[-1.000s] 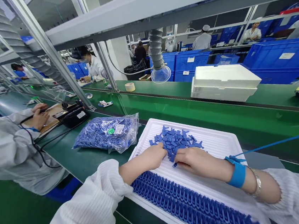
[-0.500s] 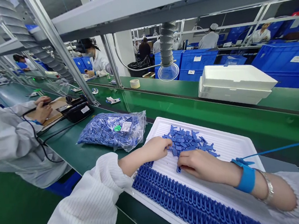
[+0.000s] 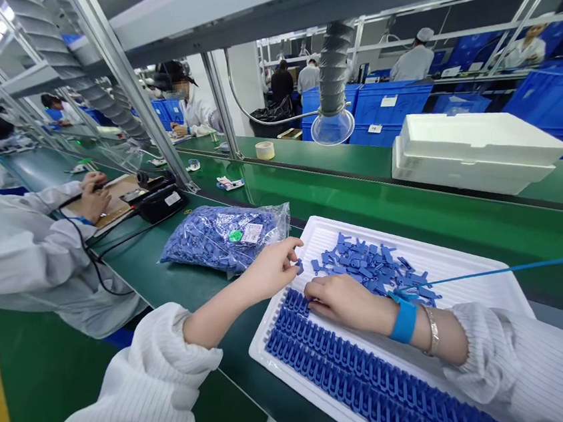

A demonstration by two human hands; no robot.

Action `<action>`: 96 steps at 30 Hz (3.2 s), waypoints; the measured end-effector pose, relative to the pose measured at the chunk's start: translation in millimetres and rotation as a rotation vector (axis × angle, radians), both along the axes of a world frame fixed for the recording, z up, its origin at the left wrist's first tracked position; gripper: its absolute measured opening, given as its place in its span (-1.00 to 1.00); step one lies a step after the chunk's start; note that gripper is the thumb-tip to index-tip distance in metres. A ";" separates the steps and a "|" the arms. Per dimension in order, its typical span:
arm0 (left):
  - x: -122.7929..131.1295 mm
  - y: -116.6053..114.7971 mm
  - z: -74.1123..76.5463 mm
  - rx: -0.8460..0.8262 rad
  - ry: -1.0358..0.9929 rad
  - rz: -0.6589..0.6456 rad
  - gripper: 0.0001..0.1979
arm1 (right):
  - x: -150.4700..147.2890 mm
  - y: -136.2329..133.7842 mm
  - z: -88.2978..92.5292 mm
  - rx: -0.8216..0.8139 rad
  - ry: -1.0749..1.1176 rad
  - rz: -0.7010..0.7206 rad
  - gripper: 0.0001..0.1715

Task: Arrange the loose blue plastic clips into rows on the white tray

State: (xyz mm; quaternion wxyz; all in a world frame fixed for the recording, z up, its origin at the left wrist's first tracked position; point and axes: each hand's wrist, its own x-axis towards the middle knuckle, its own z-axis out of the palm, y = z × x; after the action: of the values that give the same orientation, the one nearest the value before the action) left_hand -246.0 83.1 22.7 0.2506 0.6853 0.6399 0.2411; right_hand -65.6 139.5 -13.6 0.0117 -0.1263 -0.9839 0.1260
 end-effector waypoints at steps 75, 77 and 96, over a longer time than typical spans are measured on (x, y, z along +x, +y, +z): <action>11.6 -9.9 -21.6 -0.087 -0.001 -0.244 -0.57 | 29.2 36.8 9.5 -0.276 -0.044 -0.253 -0.80; 12.9 -11.1 -20.6 -0.113 0.000 -0.281 -0.50 | 31.1 29.1 7.1 -0.380 -0.106 -0.219 -0.79; 15.9 -7.8 -19.3 -0.144 -0.006 -0.345 -0.43 | 16.6 8.8 -3.1 -0.405 -0.040 -0.182 -0.86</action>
State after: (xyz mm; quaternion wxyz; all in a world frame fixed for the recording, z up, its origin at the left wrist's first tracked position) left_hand -230.1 75.3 3.4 0.3386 0.7643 0.5278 0.1504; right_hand -49.0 148.4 -16.8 -0.0223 -0.2168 -0.9231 0.3169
